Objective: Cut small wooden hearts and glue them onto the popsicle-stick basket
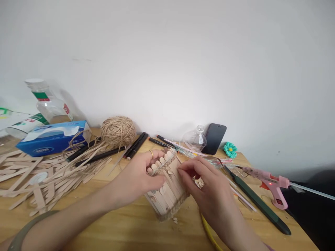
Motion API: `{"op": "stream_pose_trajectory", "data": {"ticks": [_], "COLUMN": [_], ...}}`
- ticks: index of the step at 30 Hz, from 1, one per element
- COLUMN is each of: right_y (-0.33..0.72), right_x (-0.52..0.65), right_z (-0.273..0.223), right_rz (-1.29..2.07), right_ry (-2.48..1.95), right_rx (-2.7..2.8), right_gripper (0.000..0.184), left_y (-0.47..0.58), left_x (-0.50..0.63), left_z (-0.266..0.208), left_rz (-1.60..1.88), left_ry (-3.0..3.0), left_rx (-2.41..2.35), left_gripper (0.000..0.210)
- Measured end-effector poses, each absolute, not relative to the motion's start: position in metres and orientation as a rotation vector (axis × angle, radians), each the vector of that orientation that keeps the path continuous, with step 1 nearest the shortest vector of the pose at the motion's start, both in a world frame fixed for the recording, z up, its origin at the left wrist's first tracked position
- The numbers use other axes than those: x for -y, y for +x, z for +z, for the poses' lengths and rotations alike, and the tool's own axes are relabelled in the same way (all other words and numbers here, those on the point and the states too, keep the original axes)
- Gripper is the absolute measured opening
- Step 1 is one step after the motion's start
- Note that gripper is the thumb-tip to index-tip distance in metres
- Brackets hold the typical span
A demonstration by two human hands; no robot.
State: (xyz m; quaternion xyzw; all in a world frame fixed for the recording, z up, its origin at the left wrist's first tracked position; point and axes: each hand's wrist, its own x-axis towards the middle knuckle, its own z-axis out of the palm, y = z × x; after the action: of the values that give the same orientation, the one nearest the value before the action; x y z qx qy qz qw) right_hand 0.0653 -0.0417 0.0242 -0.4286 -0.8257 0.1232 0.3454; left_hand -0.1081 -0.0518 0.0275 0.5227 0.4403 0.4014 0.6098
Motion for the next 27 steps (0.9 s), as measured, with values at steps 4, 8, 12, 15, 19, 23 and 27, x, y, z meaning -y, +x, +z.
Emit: {"op": "stream_pose_trajectory", "data": {"ticks": [4,8,12,15,19,23,27], "right_y": [0.0666,0.0656,0.0632,0.0633,0.0646,0.0624,0.0588], "right_x": [0.0395,0.0418,0.0421,0.0406,0.0411,0.0443,0.0474], "right_z": [0.0286,0.0324,0.032,0.0306,0.0304,0.0296,0.0266], "right_rz": [0.49,0.51,0.504,0.471,0.422,0.298,-0.046], "right_ry": [-1.156,-1.176,-1.161,-1.138,-1.178,-1.22,-1.15], "right_rx": [2.154,2.192,2.212,2.231,2.241,2.262,2.327], "right_gripper": [0.016,0.016,0.017,0.016,0.013,0.012,0.016], "left_y": [-0.1062,-0.1054,-0.1055,-0.1056,-0.1058,-0.1055,-0.1048], "left_x": [0.0536,0.0544,0.0535,0.0536,0.0547,0.0548,0.0539], "left_z": [0.0287,0.0299,0.029,0.029,0.0287,0.0254,0.0216], "left_rz": [0.935,0.927,0.948,0.966,0.988,0.992,1.001], "left_ry": [1.209,1.222,1.231,1.236,1.242,1.251,1.296], "left_rx": [-1.024,-1.027,-1.018,-1.022,-1.023,-1.056,-1.078], "left_gripper": [0.039,0.04,0.039,0.034,0.034,0.039,0.04]}}
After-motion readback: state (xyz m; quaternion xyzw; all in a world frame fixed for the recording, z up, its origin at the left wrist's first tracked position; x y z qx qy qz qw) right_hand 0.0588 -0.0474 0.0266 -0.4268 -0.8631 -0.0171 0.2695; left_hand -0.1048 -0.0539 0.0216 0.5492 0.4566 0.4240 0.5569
